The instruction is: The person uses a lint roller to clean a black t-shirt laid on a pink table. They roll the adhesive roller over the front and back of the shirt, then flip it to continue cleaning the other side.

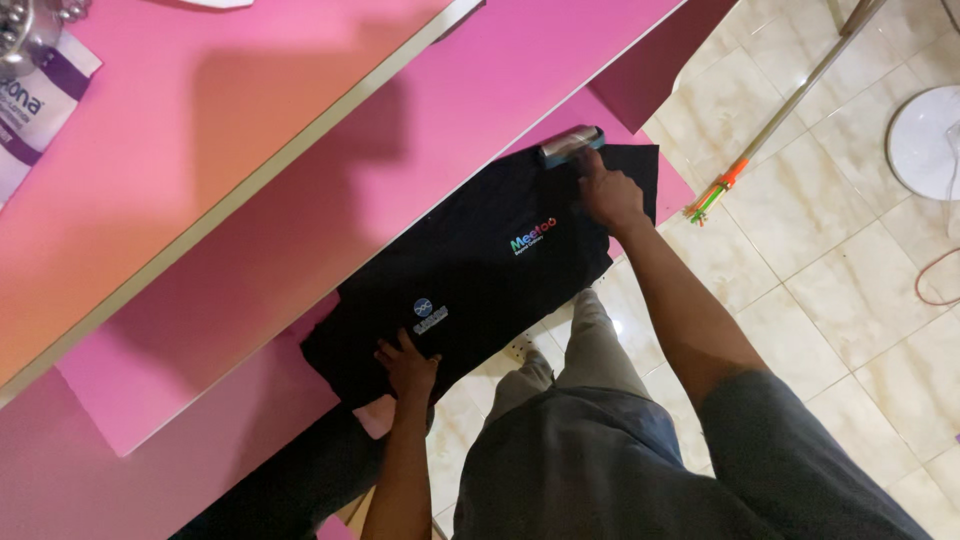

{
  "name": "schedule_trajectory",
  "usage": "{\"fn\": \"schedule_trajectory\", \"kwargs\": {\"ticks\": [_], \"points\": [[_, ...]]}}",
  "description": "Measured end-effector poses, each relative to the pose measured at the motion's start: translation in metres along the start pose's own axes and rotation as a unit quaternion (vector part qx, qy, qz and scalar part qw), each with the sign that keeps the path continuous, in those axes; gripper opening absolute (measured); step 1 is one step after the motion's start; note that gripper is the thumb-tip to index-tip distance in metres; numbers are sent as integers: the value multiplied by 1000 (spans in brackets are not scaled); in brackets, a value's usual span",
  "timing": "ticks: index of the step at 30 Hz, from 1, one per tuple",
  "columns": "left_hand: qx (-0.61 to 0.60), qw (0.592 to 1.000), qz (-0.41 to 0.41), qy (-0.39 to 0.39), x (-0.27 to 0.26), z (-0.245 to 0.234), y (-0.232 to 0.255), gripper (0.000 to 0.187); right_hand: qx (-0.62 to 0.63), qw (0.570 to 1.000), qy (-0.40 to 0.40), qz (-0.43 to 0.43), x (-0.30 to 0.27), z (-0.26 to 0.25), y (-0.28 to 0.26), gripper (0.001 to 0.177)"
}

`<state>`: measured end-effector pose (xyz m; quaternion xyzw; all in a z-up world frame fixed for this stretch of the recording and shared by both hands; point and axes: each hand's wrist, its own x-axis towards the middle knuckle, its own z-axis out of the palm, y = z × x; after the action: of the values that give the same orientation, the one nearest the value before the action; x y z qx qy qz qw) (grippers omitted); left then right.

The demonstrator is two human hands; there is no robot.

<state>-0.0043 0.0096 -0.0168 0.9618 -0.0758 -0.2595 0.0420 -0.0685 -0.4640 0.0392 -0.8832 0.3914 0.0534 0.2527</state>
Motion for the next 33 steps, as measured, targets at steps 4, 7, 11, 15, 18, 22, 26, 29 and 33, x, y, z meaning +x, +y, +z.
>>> {"fn": "schedule_trajectory", "kwargs": {"ticks": [4, 7, 11, 15, 18, 22, 26, 29, 33], "points": [[9, 999, -15, -28, 0, -8, 5, 112, 18, 999, 4, 34, -57, -8, 33, 68], [15, 999, -27, -38, 1, -7, 7, 111, -3, 996, -8, 92, -103, -3, 56, 66], [17, 999, -26, -23, 8, -4, 5, 112, -3, 995, 7, 104, -97, 8, 66, 66], [40, 999, -10, -30, 6, 1, 5, 115, -9, 996, 17, 82, -34, 8, 72, 66], [37, 999, -14, -31, 5, -1, 5, 114, -45, 998, 19, 45, -12, -1, 80, 66], [23, 998, -30, -45, 6, -6, 7, 114, -19, 999, 10, 33, -42, -20, 109, 67], [11, 999, -23, -28, 6, -1, 7, 113, 58, 998, 35, -15, -92, -6, 110, 66], [21, 999, -28, -34, 8, 0, 7, 113, 132, 991, 0, -32, -113, 37, 65, 67], [20, 999, -26, -28, 10, 2, 5, 115, 155, 984, 51, -76, -119, 98, -9, 58]]}}
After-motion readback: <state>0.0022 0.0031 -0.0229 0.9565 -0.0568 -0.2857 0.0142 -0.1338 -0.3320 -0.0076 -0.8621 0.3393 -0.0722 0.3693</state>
